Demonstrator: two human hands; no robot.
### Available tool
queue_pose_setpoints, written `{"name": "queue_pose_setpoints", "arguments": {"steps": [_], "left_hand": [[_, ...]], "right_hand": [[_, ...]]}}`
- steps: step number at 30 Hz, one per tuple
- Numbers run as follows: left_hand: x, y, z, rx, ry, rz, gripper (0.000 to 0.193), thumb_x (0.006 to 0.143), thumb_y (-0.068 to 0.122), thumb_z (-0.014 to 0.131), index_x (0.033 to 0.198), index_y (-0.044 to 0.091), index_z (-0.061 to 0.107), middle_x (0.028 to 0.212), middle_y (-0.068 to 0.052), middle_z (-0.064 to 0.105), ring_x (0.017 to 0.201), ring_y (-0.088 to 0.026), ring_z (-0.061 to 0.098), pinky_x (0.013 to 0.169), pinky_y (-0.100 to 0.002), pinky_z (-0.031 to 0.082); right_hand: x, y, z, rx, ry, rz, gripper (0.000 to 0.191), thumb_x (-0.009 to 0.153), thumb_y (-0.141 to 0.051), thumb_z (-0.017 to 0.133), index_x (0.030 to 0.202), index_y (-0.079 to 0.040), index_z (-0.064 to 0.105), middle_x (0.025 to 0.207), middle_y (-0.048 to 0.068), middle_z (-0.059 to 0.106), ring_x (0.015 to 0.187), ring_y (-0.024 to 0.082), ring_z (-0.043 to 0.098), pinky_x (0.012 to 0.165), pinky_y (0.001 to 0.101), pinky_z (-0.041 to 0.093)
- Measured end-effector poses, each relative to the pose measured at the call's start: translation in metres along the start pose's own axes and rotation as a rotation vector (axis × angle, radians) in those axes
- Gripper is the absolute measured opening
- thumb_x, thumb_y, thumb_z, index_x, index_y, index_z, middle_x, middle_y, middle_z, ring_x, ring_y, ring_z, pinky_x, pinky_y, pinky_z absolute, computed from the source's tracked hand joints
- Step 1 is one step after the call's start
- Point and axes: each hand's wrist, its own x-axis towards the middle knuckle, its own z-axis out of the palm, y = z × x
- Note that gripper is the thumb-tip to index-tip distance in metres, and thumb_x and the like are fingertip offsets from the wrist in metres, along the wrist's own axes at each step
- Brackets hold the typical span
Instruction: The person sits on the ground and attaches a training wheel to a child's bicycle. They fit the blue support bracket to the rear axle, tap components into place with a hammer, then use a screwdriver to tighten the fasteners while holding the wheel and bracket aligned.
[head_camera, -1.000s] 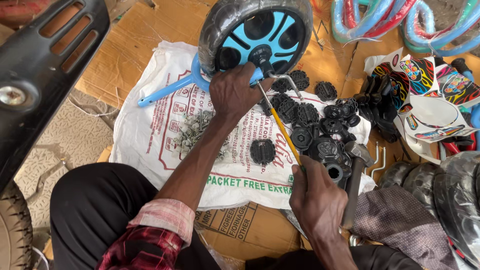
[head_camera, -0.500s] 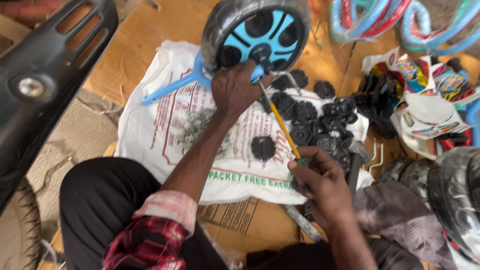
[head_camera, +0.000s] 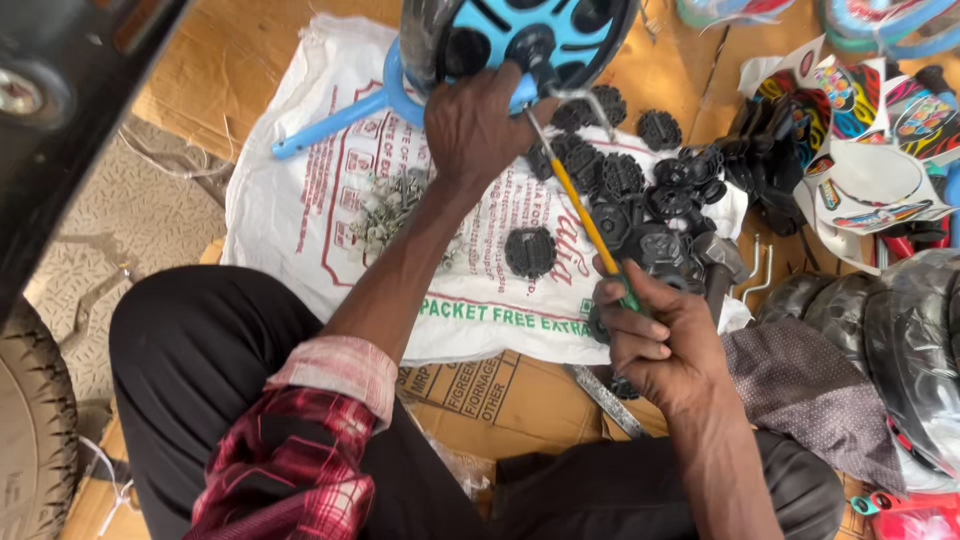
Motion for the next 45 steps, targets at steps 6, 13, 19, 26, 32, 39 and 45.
{"name": "queue_pose_setpoints", "arguments": {"steps": [6, 13, 19, 26, 32, 39, 45], "left_hand": [[-0.001, 0.002, -0.005, 0.000, -0.124, -0.066, 0.049, 0.080, 0.052, 0.086, 0.081, 0.009, 0.064, 0.069, -0.005, 0.070, 0.058, -0.024, 0.066, 0.057, -0.041, 0.049], [0.002, 0.004, -0.004, 0.007, -0.079, -0.068, 0.047, 0.079, 0.051, 0.087, 0.080, 0.009, 0.067, 0.069, -0.005, 0.070, 0.057, -0.024, 0.066, 0.057, -0.041, 0.048], [0.005, 0.007, -0.010, 0.003, -0.045, -0.041, 0.043, 0.079, 0.049, 0.084, 0.083, 0.010, 0.067, 0.073, -0.006, 0.072, 0.064, -0.027, 0.069, 0.060, -0.043, 0.049], [0.012, 0.007, -0.015, -0.024, -0.163, -0.104, 0.047, 0.080, 0.051, 0.085, 0.081, 0.009, 0.066, 0.074, -0.008, 0.072, 0.065, -0.030, 0.069, 0.061, -0.044, 0.050], [0.010, 0.011, -0.015, -0.017, -0.116, -0.107, 0.046, 0.078, 0.051, 0.085, 0.080, 0.009, 0.067, 0.072, -0.009, 0.071, 0.063, -0.030, 0.068, 0.060, -0.045, 0.050], [0.015, 0.011, -0.018, -0.005, -0.168, -0.121, 0.046, 0.079, 0.052, 0.084, 0.079, 0.009, 0.065, 0.072, -0.008, 0.071, 0.063, -0.031, 0.069, 0.060, -0.045, 0.050], [0.013, 0.013, -0.019, 0.007, -0.145, -0.092, 0.046, 0.080, 0.051, 0.083, 0.080, 0.009, 0.065, 0.073, -0.008, 0.072, 0.063, -0.030, 0.069, 0.060, -0.045, 0.051]], "right_hand": [[-0.012, 0.017, 0.001, -0.735, 0.198, -0.475, 0.031, 0.091, -0.006, 0.066, 0.118, 0.008, 0.060, 0.085, 0.009, 0.062, 0.054, 0.006, 0.047, 0.034, 0.0173, 0.032], [-0.004, 0.031, 0.007, -1.037, 0.307, -0.702, 0.031, 0.091, -0.005, 0.066, 0.118, 0.008, 0.060, 0.084, 0.009, 0.062, 0.055, 0.006, 0.047, 0.035, 0.0174, 0.033], [0.004, -0.003, -0.004, -0.038, -0.024, 0.037, 0.031, 0.091, -0.005, 0.066, 0.119, 0.007, 0.060, 0.084, 0.008, 0.062, 0.055, 0.006, 0.047, 0.035, 0.0176, 0.033], [-0.010, 0.017, 0.004, -0.888, 0.207, -0.570, 0.032, 0.091, -0.005, 0.067, 0.119, 0.007, 0.061, 0.084, 0.008, 0.062, 0.055, 0.006, 0.048, 0.035, 0.0178, 0.033], [-0.005, 0.034, 0.012, -1.054, 0.346, -0.733, 0.032, 0.091, -0.005, 0.067, 0.120, 0.007, 0.061, 0.084, 0.008, 0.062, 0.055, 0.006, 0.048, 0.036, 0.0179, 0.033], [0.004, -0.004, -0.002, 0.059, -0.052, 0.074, 0.032, 0.091, -0.005, 0.067, 0.120, 0.007, 0.061, 0.084, 0.008, 0.062, 0.055, 0.006, 0.048, 0.036, 0.0181, 0.034], [-0.007, 0.012, 0.004, -0.707, 0.188, -0.456, 0.033, 0.091, -0.005, 0.067, 0.121, 0.007, 0.061, 0.084, 0.008, 0.062, 0.056, 0.006, 0.048, 0.037, 0.0182, 0.034]]}}
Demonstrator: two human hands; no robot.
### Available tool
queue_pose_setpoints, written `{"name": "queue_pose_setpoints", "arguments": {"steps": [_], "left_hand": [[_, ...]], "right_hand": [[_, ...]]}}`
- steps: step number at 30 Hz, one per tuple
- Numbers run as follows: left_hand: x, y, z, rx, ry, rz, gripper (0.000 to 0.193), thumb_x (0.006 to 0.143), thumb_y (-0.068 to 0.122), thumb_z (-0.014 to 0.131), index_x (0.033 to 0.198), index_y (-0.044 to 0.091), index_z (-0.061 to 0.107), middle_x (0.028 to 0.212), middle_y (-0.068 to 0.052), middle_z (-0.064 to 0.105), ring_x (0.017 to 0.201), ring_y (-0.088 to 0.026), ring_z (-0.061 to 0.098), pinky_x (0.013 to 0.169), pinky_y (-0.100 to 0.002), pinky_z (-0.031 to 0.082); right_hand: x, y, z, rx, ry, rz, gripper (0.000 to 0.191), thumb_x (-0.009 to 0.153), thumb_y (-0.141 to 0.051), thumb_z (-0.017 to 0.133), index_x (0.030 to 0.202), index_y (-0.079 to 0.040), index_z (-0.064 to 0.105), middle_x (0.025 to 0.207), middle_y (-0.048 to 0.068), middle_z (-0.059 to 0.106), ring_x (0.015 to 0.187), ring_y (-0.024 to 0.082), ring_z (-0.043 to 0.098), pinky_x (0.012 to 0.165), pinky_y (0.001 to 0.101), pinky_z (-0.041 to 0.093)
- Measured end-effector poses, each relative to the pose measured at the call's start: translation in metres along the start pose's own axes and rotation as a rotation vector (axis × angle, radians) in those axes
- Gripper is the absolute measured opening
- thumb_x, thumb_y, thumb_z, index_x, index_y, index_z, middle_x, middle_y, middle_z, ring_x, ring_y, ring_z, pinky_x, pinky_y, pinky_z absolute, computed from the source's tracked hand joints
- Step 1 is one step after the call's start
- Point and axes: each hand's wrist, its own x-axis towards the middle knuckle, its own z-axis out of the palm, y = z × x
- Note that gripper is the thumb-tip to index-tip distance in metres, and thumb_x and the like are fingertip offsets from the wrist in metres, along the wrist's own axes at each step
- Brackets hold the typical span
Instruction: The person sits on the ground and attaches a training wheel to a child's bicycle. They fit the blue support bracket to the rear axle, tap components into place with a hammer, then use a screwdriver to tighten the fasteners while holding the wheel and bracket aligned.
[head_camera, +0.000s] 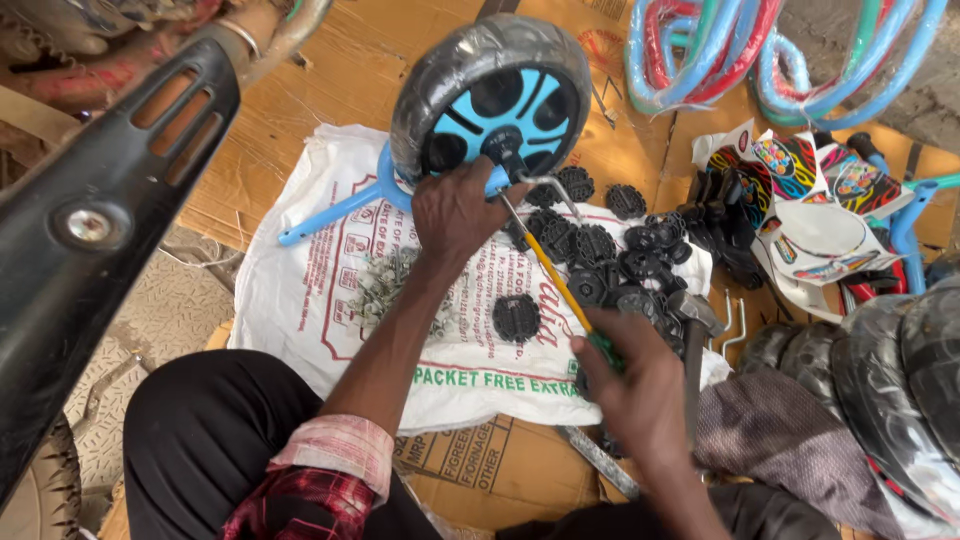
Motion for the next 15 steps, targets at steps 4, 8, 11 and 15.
{"name": "queue_pose_setpoints", "arguments": {"steps": [4, 8, 11, 15], "left_hand": [[-0.003, 0.000, 0.002, -0.005, 0.003, -0.009, 0.044, 0.080, 0.050, 0.083, 0.079, 0.010, 0.065, 0.073, -0.008, 0.072, 0.064, -0.031, 0.069, 0.061, -0.046, 0.050], [0.000, -0.001, 0.003, -0.017, 0.050, -0.002, 0.046, 0.078, 0.050, 0.084, 0.076, 0.009, 0.063, 0.072, -0.009, 0.071, 0.065, -0.032, 0.069, 0.062, -0.045, 0.051], [0.000, 0.000, 0.002, -0.019, 0.041, -0.006, 0.046, 0.078, 0.050, 0.085, 0.077, 0.009, 0.064, 0.071, -0.009, 0.071, 0.064, -0.032, 0.069, 0.060, -0.045, 0.050], [-0.001, -0.001, 0.001, -0.015, 0.052, 0.026, 0.046, 0.079, 0.050, 0.084, 0.079, 0.009, 0.064, 0.072, -0.009, 0.071, 0.063, -0.031, 0.069, 0.060, -0.044, 0.051]], "right_hand": [[-0.009, 0.008, 0.019, -0.443, 0.203, -0.351, 0.033, 0.091, -0.005, 0.068, 0.121, 0.006, 0.061, 0.084, 0.008, 0.063, 0.056, 0.006, 0.048, 0.037, 0.0183, 0.034], [0.003, 0.008, 0.016, 0.297, -0.046, 0.222, 0.033, 0.091, -0.005, 0.068, 0.122, 0.006, 0.061, 0.084, 0.008, 0.063, 0.056, 0.006, 0.049, 0.037, 0.0184, 0.034], [0.013, 0.004, 0.005, 0.738, -0.201, 0.507, 0.033, 0.091, -0.005, 0.068, 0.122, 0.006, 0.061, 0.084, 0.008, 0.063, 0.056, 0.006, 0.049, 0.037, 0.0185, 0.034], [0.005, 0.001, -0.001, 0.661, -0.209, 0.433, 0.034, 0.091, -0.005, 0.068, 0.122, 0.006, 0.061, 0.084, 0.008, 0.063, 0.056, 0.007, 0.049, 0.037, 0.0186, 0.034]]}}
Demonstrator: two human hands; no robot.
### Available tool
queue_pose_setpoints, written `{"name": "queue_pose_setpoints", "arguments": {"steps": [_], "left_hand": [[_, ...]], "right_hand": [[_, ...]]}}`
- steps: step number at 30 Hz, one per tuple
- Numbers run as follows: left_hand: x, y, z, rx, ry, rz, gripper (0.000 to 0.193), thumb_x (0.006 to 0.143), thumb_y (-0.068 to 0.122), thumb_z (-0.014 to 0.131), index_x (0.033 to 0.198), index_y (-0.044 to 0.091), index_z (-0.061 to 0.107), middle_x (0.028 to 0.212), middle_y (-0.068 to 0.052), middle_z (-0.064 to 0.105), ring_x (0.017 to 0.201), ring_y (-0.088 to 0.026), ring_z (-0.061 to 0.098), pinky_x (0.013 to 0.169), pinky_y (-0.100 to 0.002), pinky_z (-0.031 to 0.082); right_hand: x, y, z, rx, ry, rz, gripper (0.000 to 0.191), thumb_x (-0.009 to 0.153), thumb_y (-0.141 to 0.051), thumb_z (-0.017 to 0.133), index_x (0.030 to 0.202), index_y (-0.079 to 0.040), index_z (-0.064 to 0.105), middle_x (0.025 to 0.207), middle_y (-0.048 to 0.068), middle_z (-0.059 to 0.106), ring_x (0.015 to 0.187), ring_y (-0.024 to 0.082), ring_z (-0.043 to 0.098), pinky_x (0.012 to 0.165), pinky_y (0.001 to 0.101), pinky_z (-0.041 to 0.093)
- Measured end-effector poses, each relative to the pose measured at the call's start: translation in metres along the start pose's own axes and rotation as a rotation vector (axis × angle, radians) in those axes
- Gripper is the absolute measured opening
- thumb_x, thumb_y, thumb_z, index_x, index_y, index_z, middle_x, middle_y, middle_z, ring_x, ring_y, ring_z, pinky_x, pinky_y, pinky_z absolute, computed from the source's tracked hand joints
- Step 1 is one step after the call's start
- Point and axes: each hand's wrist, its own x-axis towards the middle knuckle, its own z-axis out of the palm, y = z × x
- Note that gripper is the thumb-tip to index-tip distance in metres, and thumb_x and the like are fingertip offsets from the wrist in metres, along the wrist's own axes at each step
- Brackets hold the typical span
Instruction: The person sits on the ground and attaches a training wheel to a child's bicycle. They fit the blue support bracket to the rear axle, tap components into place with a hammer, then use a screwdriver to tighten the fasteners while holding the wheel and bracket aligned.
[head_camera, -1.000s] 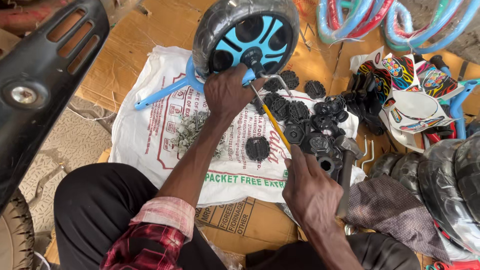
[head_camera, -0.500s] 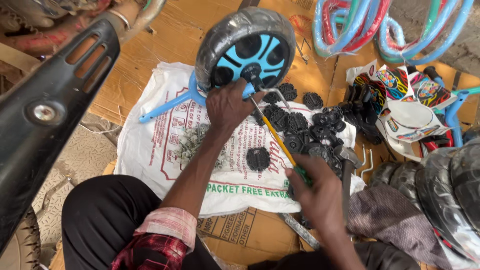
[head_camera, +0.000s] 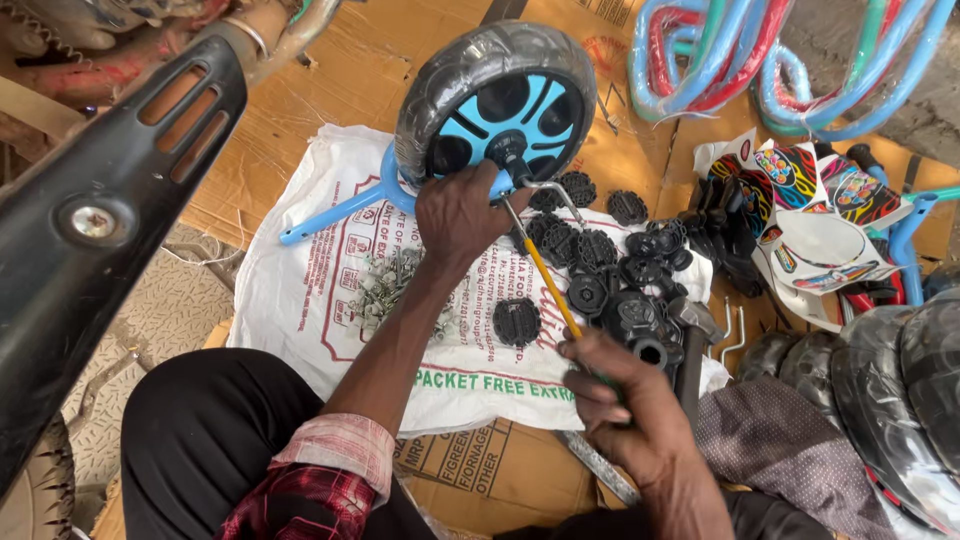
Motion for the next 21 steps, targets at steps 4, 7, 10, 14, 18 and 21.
{"name": "queue_pose_setpoints", "arguments": {"steps": [4, 7, 10, 14, 18, 21], "left_hand": [[-0.003, -0.001, 0.000, -0.009, 0.016, 0.029, 0.044, 0.081, 0.050, 0.083, 0.081, 0.010, 0.065, 0.073, -0.007, 0.071, 0.065, -0.029, 0.070, 0.062, -0.043, 0.052], [-0.005, 0.001, 0.001, -0.005, 0.013, 0.013, 0.048, 0.079, 0.053, 0.084, 0.078, 0.009, 0.065, 0.070, -0.007, 0.070, 0.059, -0.029, 0.068, 0.060, -0.043, 0.052], [-0.004, 0.001, 0.001, -0.005, 0.032, 0.010, 0.048, 0.077, 0.054, 0.084, 0.077, 0.010, 0.065, 0.069, -0.008, 0.069, 0.061, -0.030, 0.068, 0.060, -0.043, 0.051], [-0.002, 0.004, 0.001, 0.021, 0.018, -0.008, 0.045, 0.079, 0.052, 0.084, 0.077, 0.011, 0.065, 0.069, -0.006, 0.069, 0.061, -0.028, 0.068, 0.061, -0.043, 0.051], [-0.002, 0.003, 0.000, 0.028, 0.024, 0.009, 0.048, 0.078, 0.054, 0.084, 0.077, 0.011, 0.064, 0.070, -0.006, 0.069, 0.064, -0.029, 0.069, 0.061, -0.043, 0.052], [-0.004, 0.002, 0.000, 0.033, -0.026, -0.019, 0.049, 0.078, 0.055, 0.085, 0.076, 0.011, 0.064, 0.070, -0.006, 0.070, 0.062, -0.029, 0.068, 0.059, -0.043, 0.052]], "right_hand": [[-0.009, 0.023, 0.012, -0.878, 0.276, -0.601, 0.034, 0.091, -0.005, 0.068, 0.122, 0.006, 0.061, 0.084, 0.008, 0.063, 0.056, 0.007, 0.049, 0.038, 0.0187, 0.035], [-0.010, 0.035, 0.018, -1.136, 0.402, -0.858, 0.034, 0.091, -0.005, 0.068, 0.123, 0.006, 0.061, 0.083, 0.008, 0.063, 0.056, 0.007, 0.049, 0.038, 0.0188, 0.035], [-0.003, 0.034, 0.016, -0.804, 0.327, -0.578, 0.034, 0.091, -0.005, 0.068, 0.123, 0.006, 0.061, 0.083, 0.008, 0.063, 0.057, 0.007, 0.049, 0.038, 0.0189, 0.035], [0.004, 0.017, 0.004, 0.071, 0.066, -0.006, 0.034, 0.091, -0.005, 0.069, 0.123, 0.005, 0.062, 0.083, 0.008, 0.063, 0.057, 0.007, 0.049, 0.038, 0.0189, 0.035], [0.003, 0.007, -0.002, 0.253, -0.022, 0.098, 0.035, 0.091, -0.005, 0.069, 0.123, 0.005, 0.062, 0.083, 0.007, 0.063, 0.057, 0.007, 0.049, 0.038, 0.0190, 0.035], [-0.002, 0.015, 0.004, -0.178, 0.106, -0.156, 0.035, 0.091, -0.005, 0.069, 0.124, 0.005, 0.062, 0.083, 0.007, 0.063, 0.057, 0.007, 0.049, 0.038, 0.0191, 0.035]]}}
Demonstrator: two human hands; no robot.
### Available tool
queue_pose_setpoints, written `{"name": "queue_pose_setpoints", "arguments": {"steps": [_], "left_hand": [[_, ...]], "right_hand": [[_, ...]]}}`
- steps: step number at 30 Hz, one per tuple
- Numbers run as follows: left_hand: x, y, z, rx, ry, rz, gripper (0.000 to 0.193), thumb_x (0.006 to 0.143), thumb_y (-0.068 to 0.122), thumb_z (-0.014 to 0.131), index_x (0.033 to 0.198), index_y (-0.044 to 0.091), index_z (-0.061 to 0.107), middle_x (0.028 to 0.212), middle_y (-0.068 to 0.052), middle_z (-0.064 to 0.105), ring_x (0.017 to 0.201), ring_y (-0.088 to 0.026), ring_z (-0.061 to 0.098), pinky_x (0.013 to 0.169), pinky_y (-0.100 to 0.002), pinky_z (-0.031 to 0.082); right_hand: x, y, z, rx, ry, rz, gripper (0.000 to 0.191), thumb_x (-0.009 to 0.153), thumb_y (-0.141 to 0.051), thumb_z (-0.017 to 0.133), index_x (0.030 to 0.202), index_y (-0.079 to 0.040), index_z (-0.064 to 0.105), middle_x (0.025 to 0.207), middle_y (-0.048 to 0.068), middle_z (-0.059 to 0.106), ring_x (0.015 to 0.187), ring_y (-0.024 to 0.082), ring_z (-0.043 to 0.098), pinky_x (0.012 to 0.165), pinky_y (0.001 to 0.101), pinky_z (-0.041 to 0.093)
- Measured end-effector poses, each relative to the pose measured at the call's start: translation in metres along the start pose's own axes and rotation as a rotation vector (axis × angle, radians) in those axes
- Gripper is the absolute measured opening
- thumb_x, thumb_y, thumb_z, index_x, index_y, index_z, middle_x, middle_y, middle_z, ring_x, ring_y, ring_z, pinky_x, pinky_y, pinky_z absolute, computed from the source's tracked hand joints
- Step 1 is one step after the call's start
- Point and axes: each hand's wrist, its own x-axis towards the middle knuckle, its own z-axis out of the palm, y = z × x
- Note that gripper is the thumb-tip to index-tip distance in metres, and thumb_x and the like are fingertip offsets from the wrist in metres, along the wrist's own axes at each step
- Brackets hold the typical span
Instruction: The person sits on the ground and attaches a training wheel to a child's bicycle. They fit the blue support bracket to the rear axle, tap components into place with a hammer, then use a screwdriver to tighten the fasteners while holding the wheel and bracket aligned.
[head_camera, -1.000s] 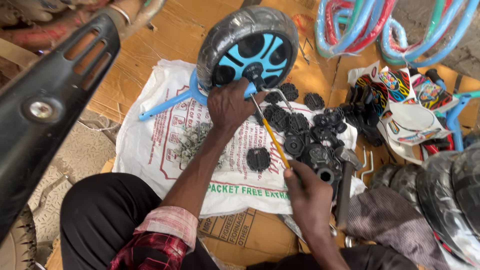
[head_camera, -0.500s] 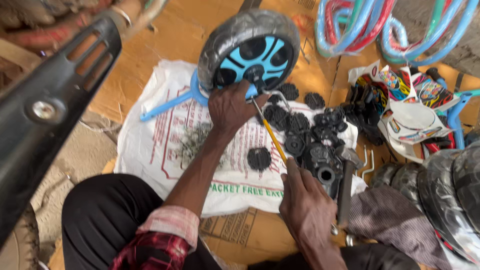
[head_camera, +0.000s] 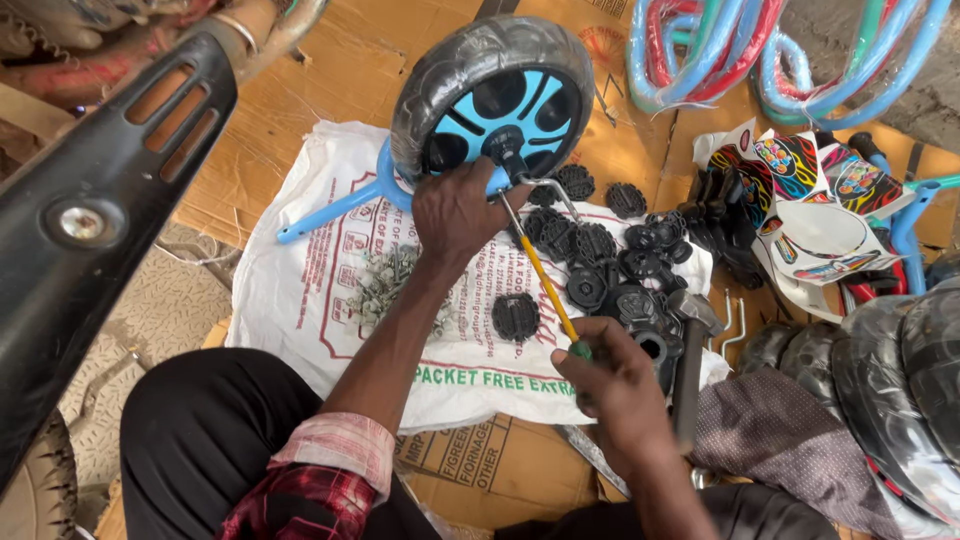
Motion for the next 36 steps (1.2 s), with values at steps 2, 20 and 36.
{"name": "queue_pose_setpoints", "arguments": {"steps": [2, 20, 36], "left_hand": [[0.001, -0.001, 0.001, 0.002, 0.009, 0.007, 0.049, 0.078, 0.055, 0.085, 0.077, 0.011, 0.064, 0.070, -0.006, 0.070, 0.062, -0.029, 0.069, 0.059, -0.043, 0.051], [0.001, 0.000, 0.001, -0.023, 0.024, 0.020, 0.048, 0.079, 0.054, 0.084, 0.080, 0.010, 0.064, 0.071, -0.007, 0.071, 0.064, -0.028, 0.070, 0.062, -0.043, 0.051], [0.001, 0.002, -0.001, -0.028, 0.041, 0.029, 0.044, 0.078, 0.050, 0.085, 0.079, 0.011, 0.066, 0.072, -0.007, 0.070, 0.065, -0.030, 0.068, 0.061, -0.044, 0.051]], "right_hand": [[-0.007, 0.008, 0.008, -0.532, 0.162, -0.402, 0.035, 0.091, -0.005, 0.069, 0.124, 0.005, 0.062, 0.083, 0.007, 0.063, 0.057, 0.007, 0.050, 0.039, 0.0192, 0.035], [-0.010, 0.011, 0.009, -0.424, 0.111, -0.303, 0.036, 0.091, -0.005, 0.070, 0.125, 0.004, 0.062, 0.083, 0.007, 0.064, 0.058, 0.007, 0.050, 0.039, 0.0196, 0.036], [-0.001, 0.006, 0.000, 0.313, -0.086, 0.217, 0.037, 0.091, -0.005, 0.070, 0.126, 0.004, 0.063, 0.083, 0.007, 0.064, 0.058, 0.007, 0.051, 0.040, 0.0200, 0.037]]}}
